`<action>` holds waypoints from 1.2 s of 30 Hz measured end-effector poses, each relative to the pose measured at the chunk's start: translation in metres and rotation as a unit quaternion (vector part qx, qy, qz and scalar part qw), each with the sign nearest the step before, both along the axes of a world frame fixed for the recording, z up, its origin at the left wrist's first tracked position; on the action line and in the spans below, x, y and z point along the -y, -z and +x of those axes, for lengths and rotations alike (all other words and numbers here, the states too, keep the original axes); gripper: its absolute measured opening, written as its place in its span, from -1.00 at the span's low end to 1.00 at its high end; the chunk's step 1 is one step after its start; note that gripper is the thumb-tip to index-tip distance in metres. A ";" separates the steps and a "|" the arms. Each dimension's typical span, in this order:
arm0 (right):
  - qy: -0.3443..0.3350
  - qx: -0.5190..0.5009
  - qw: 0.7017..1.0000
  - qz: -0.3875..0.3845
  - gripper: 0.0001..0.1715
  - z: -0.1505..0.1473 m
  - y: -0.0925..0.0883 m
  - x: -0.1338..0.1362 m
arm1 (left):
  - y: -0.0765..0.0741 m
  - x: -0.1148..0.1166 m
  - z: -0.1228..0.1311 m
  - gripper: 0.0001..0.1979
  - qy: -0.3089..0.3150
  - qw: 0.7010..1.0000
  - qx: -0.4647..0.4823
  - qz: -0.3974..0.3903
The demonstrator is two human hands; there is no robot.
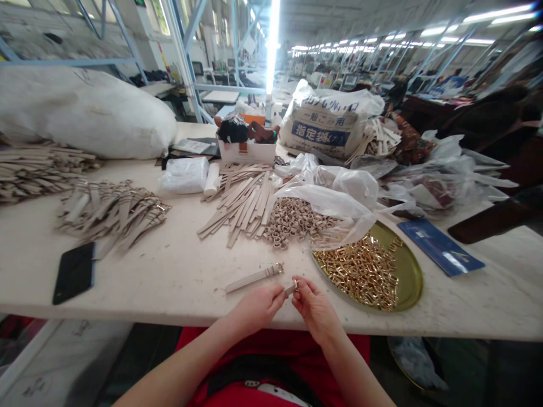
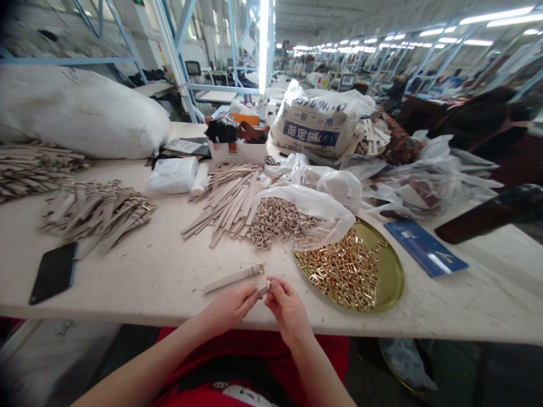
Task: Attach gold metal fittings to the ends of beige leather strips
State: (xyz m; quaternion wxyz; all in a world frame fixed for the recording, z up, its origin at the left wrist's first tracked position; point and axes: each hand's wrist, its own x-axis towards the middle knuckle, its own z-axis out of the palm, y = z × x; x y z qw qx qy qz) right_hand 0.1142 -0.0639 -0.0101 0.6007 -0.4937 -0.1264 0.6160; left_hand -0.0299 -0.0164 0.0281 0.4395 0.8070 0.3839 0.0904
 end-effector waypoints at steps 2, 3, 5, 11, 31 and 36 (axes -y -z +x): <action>-0.011 0.046 0.999 0.021 -0.66 -0.006 0.001 0.003 | -0.004 0.001 0.003 -0.73 -0.018 0.998 0.030 -0.042; -0.020 0.081 0.996 0.036 -0.68 -0.008 0.001 0.005 | -0.006 0.002 0.005 -0.77 -0.034 0.996 0.044 -0.071; -0.032 0.164 0.984 0.069 -0.73 -0.013 0.002 0.007 | -0.009 0.005 0.006 -0.85 -0.065 0.987 0.057 -0.137; -0.045 0.224 0.971 0.075 -0.74 -0.015 0.004 0.011 | -0.006 0.007 0.000 -0.81 -0.059 0.947 0.131 -0.287; -0.091 0.096 0.991 0.034 -0.69 -0.002 0.000 0.006 | 0.006 0.011 0.010 -0.80 -0.087 0.966 0.117 -0.213; -0.127 0.155 0.978 0.059 -0.75 -0.003 -0.005 0.007 | 0.012 0.011 0.007 -0.75 -0.082 0.962 0.142 -0.220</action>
